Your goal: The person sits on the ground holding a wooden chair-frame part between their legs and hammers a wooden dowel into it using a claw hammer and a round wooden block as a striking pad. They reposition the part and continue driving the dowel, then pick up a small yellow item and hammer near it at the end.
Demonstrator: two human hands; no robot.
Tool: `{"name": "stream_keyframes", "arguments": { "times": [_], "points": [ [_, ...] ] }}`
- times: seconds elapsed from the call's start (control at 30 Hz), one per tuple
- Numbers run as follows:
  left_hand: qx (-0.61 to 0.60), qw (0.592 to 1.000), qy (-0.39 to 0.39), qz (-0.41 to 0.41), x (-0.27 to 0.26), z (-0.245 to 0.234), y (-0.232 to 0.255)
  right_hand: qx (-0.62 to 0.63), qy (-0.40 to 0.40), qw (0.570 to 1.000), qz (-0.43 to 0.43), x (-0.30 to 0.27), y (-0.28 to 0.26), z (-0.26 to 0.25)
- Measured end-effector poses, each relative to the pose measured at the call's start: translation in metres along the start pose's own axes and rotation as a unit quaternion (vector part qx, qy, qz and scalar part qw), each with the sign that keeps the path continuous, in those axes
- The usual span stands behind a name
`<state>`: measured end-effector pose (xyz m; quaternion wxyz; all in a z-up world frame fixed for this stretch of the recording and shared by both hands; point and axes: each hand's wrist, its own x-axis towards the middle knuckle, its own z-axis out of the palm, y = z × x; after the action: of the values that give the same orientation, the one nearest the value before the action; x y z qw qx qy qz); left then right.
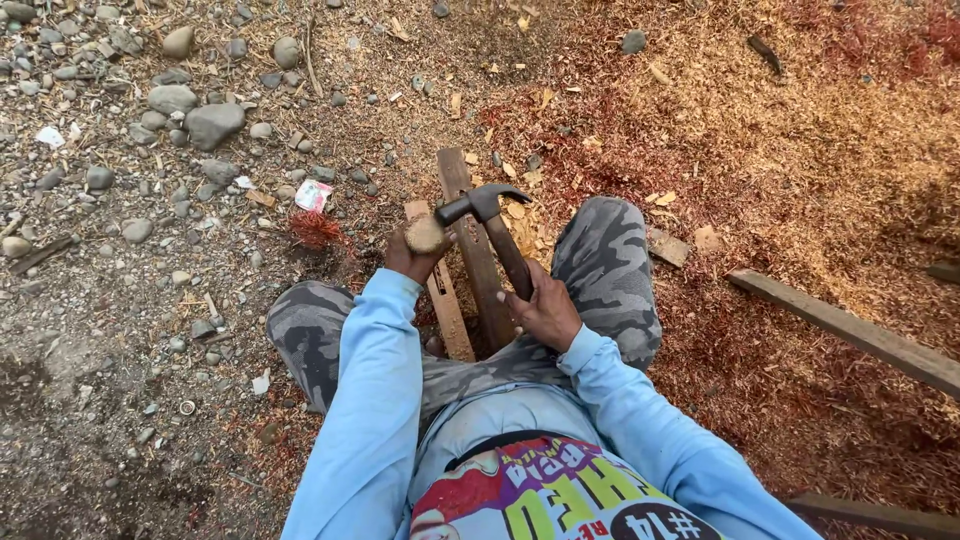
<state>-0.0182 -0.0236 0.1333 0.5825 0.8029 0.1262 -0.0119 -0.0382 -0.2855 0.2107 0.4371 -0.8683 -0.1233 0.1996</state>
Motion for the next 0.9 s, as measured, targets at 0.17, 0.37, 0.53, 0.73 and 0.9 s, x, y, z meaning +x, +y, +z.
{"name": "stream_keyframes", "arguments": {
  "times": [0.17, 0.37, 0.53, 0.73, 0.9],
  "points": [
    [0.062, 0.993, -0.028, 0.098, -0.037, -0.002, 0.017, 0.022, -0.002, 0.999, 0.048, 0.004, 0.005, 0.004],
    [0.102, 0.964, -0.122, 0.212, -0.079, 0.005, 0.026, 0.052, -0.007, 0.999, -0.011, 0.008, 0.008, 0.014],
    [0.298, 0.892, -0.178, 0.288, -0.082, 0.015, 0.004, 0.119, -0.010, 0.993, -0.011, 0.011, 0.001, 0.015],
    [0.240, 0.911, -0.250, 0.224, -0.054, 0.001, 0.009, 0.130, 0.000, 0.992, 0.002, 0.012, 0.002, 0.013],
    [0.050, 0.980, -0.169, 0.098, 0.011, 0.009, -0.004, 0.146, -0.005, 0.989, 0.023, 0.009, 0.004, 0.012]
  ]
}}
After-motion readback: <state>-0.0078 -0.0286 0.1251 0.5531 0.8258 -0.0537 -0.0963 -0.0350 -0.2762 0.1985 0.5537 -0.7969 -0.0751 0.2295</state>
